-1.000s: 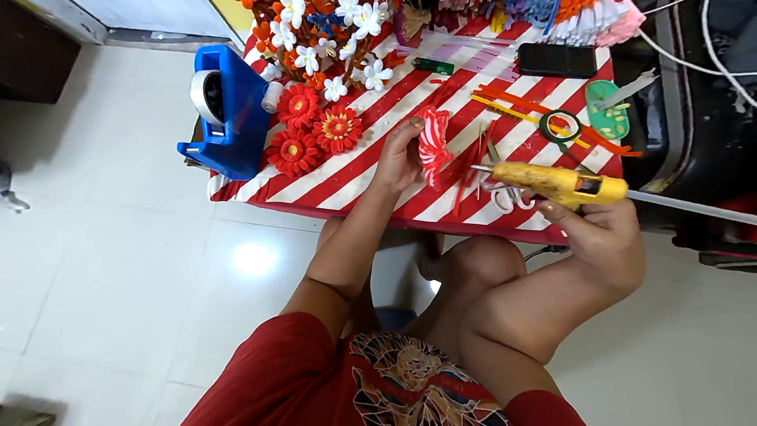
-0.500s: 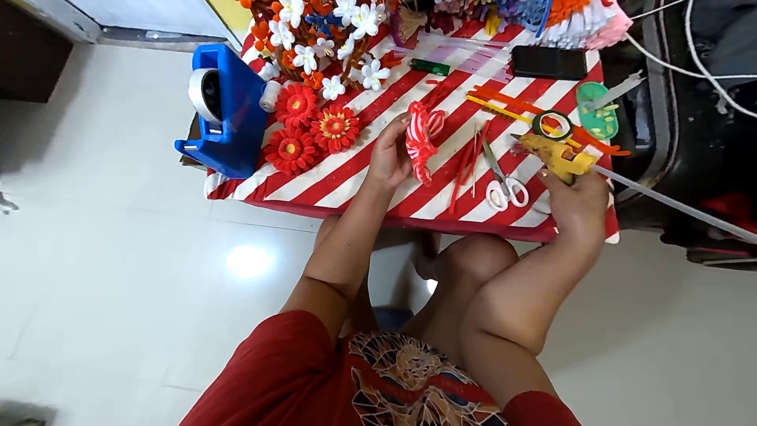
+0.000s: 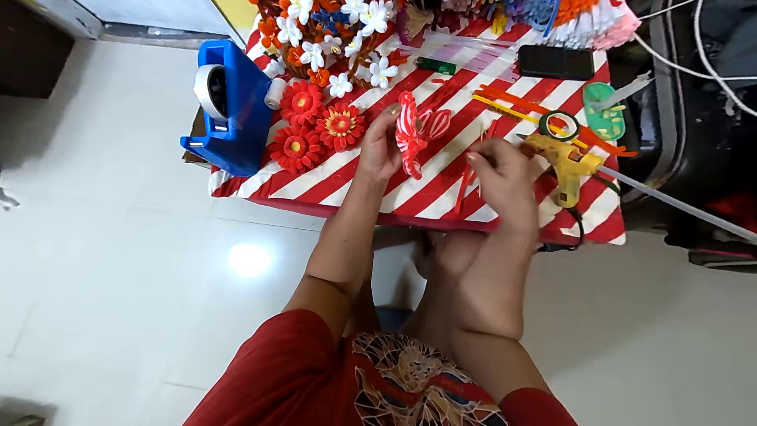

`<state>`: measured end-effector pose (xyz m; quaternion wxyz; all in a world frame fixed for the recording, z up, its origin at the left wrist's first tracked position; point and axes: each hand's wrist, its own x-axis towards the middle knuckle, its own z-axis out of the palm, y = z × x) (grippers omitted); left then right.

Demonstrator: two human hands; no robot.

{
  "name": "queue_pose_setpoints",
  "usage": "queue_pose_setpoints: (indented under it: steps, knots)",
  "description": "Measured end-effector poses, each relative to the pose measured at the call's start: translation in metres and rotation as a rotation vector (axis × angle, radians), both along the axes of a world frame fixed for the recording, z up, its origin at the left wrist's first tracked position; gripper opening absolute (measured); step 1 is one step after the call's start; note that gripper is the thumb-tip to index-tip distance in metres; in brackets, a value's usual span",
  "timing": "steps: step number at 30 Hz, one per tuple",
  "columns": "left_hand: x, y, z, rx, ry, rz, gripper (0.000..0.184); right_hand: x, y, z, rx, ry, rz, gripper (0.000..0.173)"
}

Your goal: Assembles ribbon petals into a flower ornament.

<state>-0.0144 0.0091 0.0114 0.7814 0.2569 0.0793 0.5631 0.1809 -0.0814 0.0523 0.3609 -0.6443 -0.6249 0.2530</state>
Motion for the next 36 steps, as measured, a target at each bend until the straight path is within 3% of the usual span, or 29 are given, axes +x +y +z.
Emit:
queue_pose_setpoints:
  steps: [6,9,15,25,31,36]
  knots:
    - [-0.008,0.003,0.001,0.009,-0.016,0.001,0.021,-0.059,0.052,-0.024,-0.023,-0.359,-0.080,0.040]
    - [-0.008,0.003,0.002,0.008,-0.012,0.000,0.019,-0.060,0.057,-0.031,0.014,-0.417,-0.063,0.033]
    - [-0.005,0.001,0.002,0.009,0.004,0.022,0.021,-0.045,0.058,-0.028,0.040,-0.276,-0.080,0.026]
    - [0.003,-0.003,0.002,-0.001,0.078,0.057,0.023,-0.024,0.044,-0.024,0.085,0.084,-0.312,0.019]
    - [0.003,-0.002,0.001,0.025,0.085,0.054,0.023,-0.027,0.051,-0.023,-0.017,-0.195,-0.168,0.030]
    - [0.003,-0.002,0.001,0.009,0.082,0.056,0.021,-0.034,0.054,-0.027,0.025,-0.401,-0.105,0.026]
